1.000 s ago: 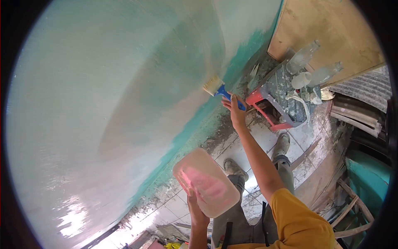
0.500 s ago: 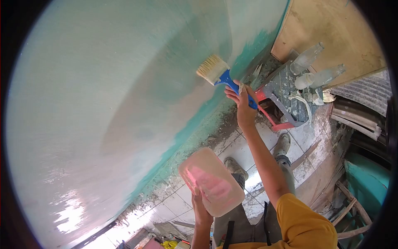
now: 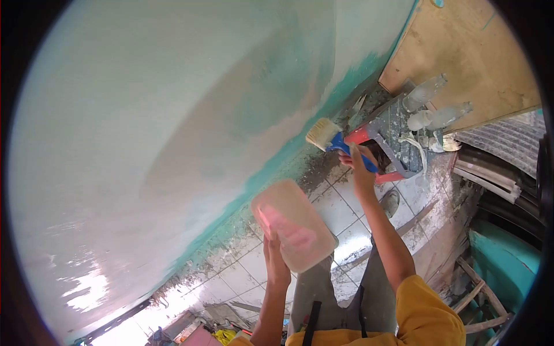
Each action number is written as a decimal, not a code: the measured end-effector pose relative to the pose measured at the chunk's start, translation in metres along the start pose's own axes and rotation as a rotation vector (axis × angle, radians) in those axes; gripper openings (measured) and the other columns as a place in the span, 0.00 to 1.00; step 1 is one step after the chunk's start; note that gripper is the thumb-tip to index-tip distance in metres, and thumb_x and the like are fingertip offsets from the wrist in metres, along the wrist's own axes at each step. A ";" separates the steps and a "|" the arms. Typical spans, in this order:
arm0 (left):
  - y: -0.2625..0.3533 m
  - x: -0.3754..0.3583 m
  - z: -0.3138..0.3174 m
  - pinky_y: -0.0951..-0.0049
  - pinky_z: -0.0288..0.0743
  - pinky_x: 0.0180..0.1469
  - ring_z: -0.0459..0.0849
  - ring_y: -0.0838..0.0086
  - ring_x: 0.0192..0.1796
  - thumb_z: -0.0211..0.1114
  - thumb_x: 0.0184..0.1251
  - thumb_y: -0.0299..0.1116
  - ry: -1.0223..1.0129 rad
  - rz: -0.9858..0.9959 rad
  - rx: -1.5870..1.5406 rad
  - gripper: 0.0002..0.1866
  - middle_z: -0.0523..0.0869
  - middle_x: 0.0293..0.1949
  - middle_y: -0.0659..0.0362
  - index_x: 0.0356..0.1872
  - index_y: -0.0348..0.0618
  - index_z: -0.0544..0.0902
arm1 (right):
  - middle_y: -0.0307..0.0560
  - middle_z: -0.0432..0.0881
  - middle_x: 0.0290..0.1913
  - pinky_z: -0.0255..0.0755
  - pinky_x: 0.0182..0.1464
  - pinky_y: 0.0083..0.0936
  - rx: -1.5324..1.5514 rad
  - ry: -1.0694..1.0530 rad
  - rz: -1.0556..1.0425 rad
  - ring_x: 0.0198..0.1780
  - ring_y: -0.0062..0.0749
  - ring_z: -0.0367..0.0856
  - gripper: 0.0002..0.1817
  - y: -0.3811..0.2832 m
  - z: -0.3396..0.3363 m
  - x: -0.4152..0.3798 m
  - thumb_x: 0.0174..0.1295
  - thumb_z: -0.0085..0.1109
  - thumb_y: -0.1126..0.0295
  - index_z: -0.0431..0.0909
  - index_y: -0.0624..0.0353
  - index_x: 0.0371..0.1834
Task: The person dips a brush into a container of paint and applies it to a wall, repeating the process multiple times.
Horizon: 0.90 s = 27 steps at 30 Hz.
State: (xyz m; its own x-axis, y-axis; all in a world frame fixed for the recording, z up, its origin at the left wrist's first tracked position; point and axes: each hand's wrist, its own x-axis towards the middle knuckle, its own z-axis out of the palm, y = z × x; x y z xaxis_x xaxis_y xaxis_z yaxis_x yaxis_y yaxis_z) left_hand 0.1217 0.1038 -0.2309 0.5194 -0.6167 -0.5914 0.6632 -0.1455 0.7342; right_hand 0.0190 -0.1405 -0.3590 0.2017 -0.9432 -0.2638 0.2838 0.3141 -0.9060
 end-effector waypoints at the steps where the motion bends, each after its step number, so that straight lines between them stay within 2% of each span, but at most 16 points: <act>1: 0.002 0.004 0.004 0.61 0.66 0.72 0.69 0.64 0.72 0.52 0.81 0.52 0.032 0.041 0.045 0.37 0.70 0.70 0.50 0.78 0.36 0.57 | 0.47 0.87 0.39 0.78 0.42 0.20 -0.007 -0.003 0.008 0.37 0.25 0.86 0.14 -0.025 0.000 -0.017 0.75 0.58 0.64 0.82 0.66 0.50; 3: 0.007 0.011 0.012 0.63 0.63 0.74 0.68 0.66 0.73 0.52 0.81 0.52 0.074 0.074 0.071 0.36 0.70 0.70 0.51 0.77 0.35 0.58 | 0.47 0.86 0.36 0.78 0.41 0.21 -0.031 0.019 -0.185 0.35 0.24 0.84 0.12 -0.073 -0.006 -0.049 0.75 0.57 0.65 0.81 0.65 0.45; 5: 0.013 0.017 0.019 0.65 0.58 0.75 0.66 0.69 0.73 0.52 0.81 0.52 0.044 0.080 0.089 0.35 0.71 0.69 0.53 0.75 0.34 0.61 | 0.46 0.84 0.36 0.78 0.39 0.23 -0.018 -0.009 -0.192 0.33 0.24 0.82 0.12 -0.115 -0.013 -0.078 0.75 0.56 0.64 0.79 0.64 0.43; 7: 0.019 0.021 0.028 0.65 0.59 0.74 0.66 0.69 0.72 0.52 0.81 0.52 0.032 0.102 0.099 0.35 0.71 0.69 0.52 0.75 0.34 0.62 | 0.45 0.82 0.35 0.77 0.36 0.24 0.004 -0.031 -0.197 0.31 0.25 0.80 0.13 -0.150 -0.013 -0.102 0.75 0.55 0.63 0.77 0.63 0.42; 10: 0.019 0.025 0.044 0.65 0.59 0.73 0.67 0.68 0.71 0.52 0.81 0.53 0.019 0.135 0.139 0.34 0.71 0.68 0.52 0.74 0.34 0.64 | 0.47 0.84 0.33 0.75 0.32 0.20 -0.160 -0.016 -0.173 0.30 0.21 0.82 0.11 -0.177 -0.002 -0.123 0.76 0.55 0.67 0.80 0.65 0.39; 12: 0.018 0.025 0.053 0.65 0.59 0.73 0.68 0.68 0.70 0.52 0.81 0.53 0.031 0.147 0.159 0.34 0.72 0.67 0.52 0.74 0.34 0.64 | 0.45 0.85 0.32 0.75 0.29 0.20 -0.435 -0.177 -0.162 0.30 0.20 0.81 0.12 -0.181 0.000 -0.123 0.74 0.58 0.68 0.80 0.65 0.35; 13: 0.017 0.023 0.057 0.63 0.60 0.74 0.68 0.67 0.72 0.52 0.81 0.55 0.032 0.167 0.237 0.36 0.71 0.69 0.51 0.75 0.35 0.60 | 0.45 0.84 0.28 0.73 0.28 0.24 -0.447 -0.215 -0.168 0.27 0.26 0.82 0.09 -0.177 0.002 -0.121 0.70 0.62 0.72 0.79 0.64 0.31; 14: 0.017 0.022 0.062 0.62 0.62 0.75 0.68 0.65 0.74 0.51 0.80 0.56 0.030 0.190 0.317 0.38 0.69 0.70 0.50 0.77 0.37 0.57 | 0.45 0.84 0.28 0.73 0.28 0.24 -0.449 -0.220 -0.165 0.27 0.26 0.82 0.09 -0.173 0.004 -0.115 0.70 0.62 0.72 0.79 0.64 0.31; 16: 0.012 0.021 0.070 0.62 0.59 0.76 0.66 0.65 0.74 0.52 0.80 0.56 0.007 0.197 0.289 0.38 0.69 0.70 0.50 0.77 0.36 0.57 | 0.48 0.80 0.25 0.71 0.27 0.31 -0.748 -0.375 -0.610 0.24 0.38 0.80 0.07 -0.166 0.005 -0.103 0.64 0.66 0.74 0.78 0.62 0.30; 17: 0.010 0.020 0.073 0.62 0.57 0.76 0.65 0.66 0.75 0.52 0.80 0.56 -0.019 0.205 0.263 0.38 0.69 0.70 0.50 0.77 0.36 0.58 | 0.50 0.76 0.24 0.69 0.27 0.36 -0.773 -0.365 -0.664 0.24 0.47 0.77 0.08 -0.164 0.008 -0.100 0.60 0.68 0.75 0.76 0.60 0.29; 24: -0.007 0.020 0.077 0.63 0.59 0.74 0.67 0.67 0.73 0.51 0.81 0.56 -0.050 0.195 0.335 0.37 0.69 0.70 0.51 0.76 0.35 0.61 | 0.50 0.75 0.24 0.68 0.26 0.35 -0.800 -0.344 -0.607 0.24 0.46 0.77 0.09 -0.158 -0.009 -0.093 0.62 0.66 0.76 0.74 0.60 0.29; 25: -0.011 0.021 0.075 0.64 0.60 0.74 0.68 0.66 0.72 0.53 0.80 0.55 -0.038 0.195 0.318 0.38 0.71 0.69 0.50 0.75 0.33 0.61 | 0.50 0.75 0.24 0.68 0.26 0.35 -0.794 -0.339 -0.606 0.24 0.46 0.77 0.09 -0.157 -0.012 -0.096 0.62 0.66 0.76 0.74 0.60 0.29; 27: -0.016 0.024 0.071 0.65 0.60 0.73 0.69 0.66 0.70 0.55 0.79 0.55 -0.032 0.198 0.315 0.38 0.72 0.68 0.49 0.74 0.30 0.62 | 0.49 0.77 0.24 0.69 0.27 0.32 -0.685 -0.251 -0.469 0.24 0.41 0.78 0.06 -0.152 -0.021 -0.104 0.65 0.64 0.75 0.77 0.62 0.31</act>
State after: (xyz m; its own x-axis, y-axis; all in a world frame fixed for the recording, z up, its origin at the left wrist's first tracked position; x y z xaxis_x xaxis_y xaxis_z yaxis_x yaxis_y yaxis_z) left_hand 0.0857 0.0359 -0.2329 0.6007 -0.6797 -0.4208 0.3511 -0.2486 0.9027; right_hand -0.0649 -0.0924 -0.2011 0.4290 -0.8820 0.1950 -0.2211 -0.3119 -0.9241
